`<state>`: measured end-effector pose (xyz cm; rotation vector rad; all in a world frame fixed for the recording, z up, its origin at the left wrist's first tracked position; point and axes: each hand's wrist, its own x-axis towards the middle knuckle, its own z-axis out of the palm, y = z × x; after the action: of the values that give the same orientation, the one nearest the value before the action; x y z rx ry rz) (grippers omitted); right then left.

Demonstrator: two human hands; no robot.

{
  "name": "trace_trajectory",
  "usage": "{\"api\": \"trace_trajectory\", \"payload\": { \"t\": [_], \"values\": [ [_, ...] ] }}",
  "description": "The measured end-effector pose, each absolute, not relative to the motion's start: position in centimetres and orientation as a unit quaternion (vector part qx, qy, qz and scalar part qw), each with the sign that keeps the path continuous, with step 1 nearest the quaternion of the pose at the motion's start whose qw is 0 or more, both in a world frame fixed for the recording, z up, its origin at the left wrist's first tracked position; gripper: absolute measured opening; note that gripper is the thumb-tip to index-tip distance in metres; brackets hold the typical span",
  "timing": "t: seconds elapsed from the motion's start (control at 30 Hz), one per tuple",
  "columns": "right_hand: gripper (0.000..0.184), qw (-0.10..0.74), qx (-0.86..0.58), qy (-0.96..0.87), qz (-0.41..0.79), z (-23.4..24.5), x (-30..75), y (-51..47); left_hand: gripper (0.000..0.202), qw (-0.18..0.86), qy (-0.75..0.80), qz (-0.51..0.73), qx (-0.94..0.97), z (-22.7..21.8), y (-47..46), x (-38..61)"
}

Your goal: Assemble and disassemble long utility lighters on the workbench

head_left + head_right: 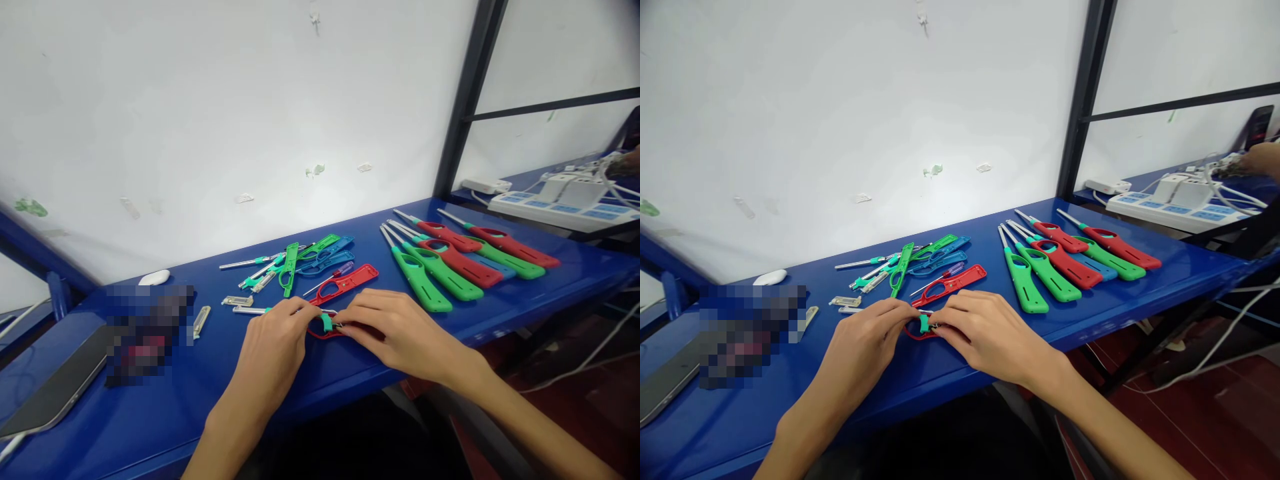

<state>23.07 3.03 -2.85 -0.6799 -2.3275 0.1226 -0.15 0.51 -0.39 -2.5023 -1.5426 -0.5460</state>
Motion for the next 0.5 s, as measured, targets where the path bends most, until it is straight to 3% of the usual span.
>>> {"api": "trace_trajectory", "payload": {
  "t": [0.5],
  "values": [
    [0.015,0.356,-0.259,-0.897,0.037,-2.67,22.95,2.93,0.032,0.063,-0.523,-0.160,-0.835,-0.21,0.33,0.27]
  ]
}}
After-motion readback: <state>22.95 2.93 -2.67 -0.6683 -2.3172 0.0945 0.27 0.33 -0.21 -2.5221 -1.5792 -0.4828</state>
